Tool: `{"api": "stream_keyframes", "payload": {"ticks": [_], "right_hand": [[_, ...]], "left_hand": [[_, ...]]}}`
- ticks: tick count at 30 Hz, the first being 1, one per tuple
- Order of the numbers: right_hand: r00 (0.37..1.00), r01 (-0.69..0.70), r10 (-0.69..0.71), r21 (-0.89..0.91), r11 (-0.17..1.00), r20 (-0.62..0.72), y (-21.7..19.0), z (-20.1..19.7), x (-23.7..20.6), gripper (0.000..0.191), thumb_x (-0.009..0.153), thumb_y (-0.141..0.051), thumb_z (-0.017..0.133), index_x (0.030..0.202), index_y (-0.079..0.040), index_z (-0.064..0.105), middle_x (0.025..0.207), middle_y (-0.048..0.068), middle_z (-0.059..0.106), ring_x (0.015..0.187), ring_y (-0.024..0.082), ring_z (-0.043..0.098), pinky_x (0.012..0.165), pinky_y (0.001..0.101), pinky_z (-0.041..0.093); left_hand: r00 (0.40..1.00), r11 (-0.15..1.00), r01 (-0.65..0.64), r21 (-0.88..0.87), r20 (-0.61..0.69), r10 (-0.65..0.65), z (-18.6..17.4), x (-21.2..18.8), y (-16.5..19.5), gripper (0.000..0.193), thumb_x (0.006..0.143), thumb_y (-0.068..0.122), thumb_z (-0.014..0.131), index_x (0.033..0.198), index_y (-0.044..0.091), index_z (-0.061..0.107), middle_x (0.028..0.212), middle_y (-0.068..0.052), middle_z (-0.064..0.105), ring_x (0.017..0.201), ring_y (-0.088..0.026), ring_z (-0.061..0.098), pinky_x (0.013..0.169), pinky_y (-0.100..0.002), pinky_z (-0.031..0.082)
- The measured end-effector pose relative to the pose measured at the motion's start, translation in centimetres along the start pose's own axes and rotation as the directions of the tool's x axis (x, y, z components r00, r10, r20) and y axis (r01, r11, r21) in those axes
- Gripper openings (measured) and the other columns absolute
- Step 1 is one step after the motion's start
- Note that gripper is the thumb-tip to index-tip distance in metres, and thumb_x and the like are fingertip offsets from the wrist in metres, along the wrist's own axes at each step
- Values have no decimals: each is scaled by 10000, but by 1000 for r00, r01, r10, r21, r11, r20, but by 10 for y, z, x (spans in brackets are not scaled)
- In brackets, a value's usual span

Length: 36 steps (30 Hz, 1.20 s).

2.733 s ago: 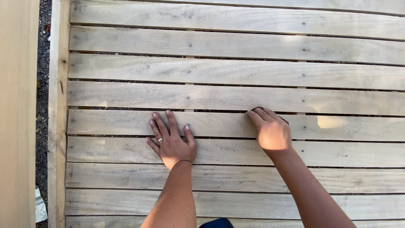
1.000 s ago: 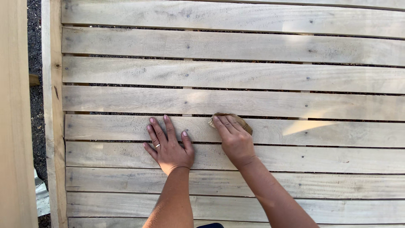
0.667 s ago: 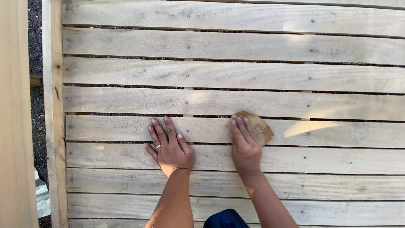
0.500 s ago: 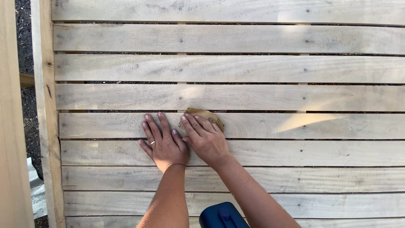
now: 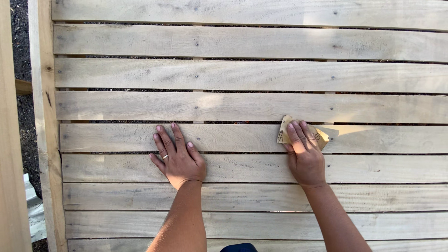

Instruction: The person sands the slatted seat and edges of an unfinished wooden bench, rubbing a sanding block by hand across the boards and along the frame rails. They briefly pick up and reposition a hammer lying on the bench, then continue sanding different sections of the seat.

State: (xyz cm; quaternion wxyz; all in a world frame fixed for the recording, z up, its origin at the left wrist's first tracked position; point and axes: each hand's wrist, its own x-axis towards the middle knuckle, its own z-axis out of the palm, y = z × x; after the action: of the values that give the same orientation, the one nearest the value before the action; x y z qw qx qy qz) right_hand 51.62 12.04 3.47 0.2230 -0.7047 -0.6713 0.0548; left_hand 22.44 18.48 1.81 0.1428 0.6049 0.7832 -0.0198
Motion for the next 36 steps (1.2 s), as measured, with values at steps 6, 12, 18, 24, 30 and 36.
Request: {"api": "stream_keyframes", "payload": {"ticks": [6,12,18,24,30,36], "right_hand": [[975,195,-184,77,978,-127,-95,59,26,183,1057,-45,662,1228,-102,693,1237,90,756,1234,253,718,999,347,567],[938,330,-338,93,939,80,-104,112,36,389,947,-94,621,1329,-103,694,1388,46,699,1303,212,616,1092,384,508],[988,32,15,-295,955,156,23,-23,-10,419,1068,-232,536,1463,-112,607,1492,76,599,1438,276,489,1240,530,348],[918,-393,370,-195,899,-142,25,-7,-26,428,1147,-248,430,1484,-10,542,1569,243,498,1531,422,376,1260,490,332],[956,129,-164,151,980,244,-96,99,-16,468,1045,-229,467,1503,-138,496,1578,65,490,1494,245,408,1255,437,260],[994,-60,79,-216,975,81,72,-34,-43,390,1100,-190,483,1466,-81,565,1579,170,508,1516,394,410,1251,449,358]], "left_hand": [[1000,1000,-2,2,-8,2,0,0,1,700,984,367,351,1650,266,162,1728,-78,32,1584,-304,58,1222,-617,13],[1000,1000,7,-10,10,-7,-1,-1,1,690,987,364,339,1649,263,168,1730,-73,27,1587,-293,43,1224,-615,6],[1000,1000,3,-6,12,-3,-5,0,3,700,981,366,341,1648,257,159,1728,-81,20,1582,-296,35,1221,-610,8],[1000,999,16,-31,16,-16,-6,0,4,706,980,362,360,1652,265,165,1734,-82,37,1583,-299,57,1228,-609,16],[1000,1000,2,-31,-4,-2,-5,-2,3,715,983,343,371,1662,258,162,1740,-86,37,1595,-306,56,1234,-612,17],[1000,999,5,-33,8,-5,-8,-4,4,697,999,346,356,1662,263,160,1739,-81,19,1595,-303,49,1235,-611,18]]}}
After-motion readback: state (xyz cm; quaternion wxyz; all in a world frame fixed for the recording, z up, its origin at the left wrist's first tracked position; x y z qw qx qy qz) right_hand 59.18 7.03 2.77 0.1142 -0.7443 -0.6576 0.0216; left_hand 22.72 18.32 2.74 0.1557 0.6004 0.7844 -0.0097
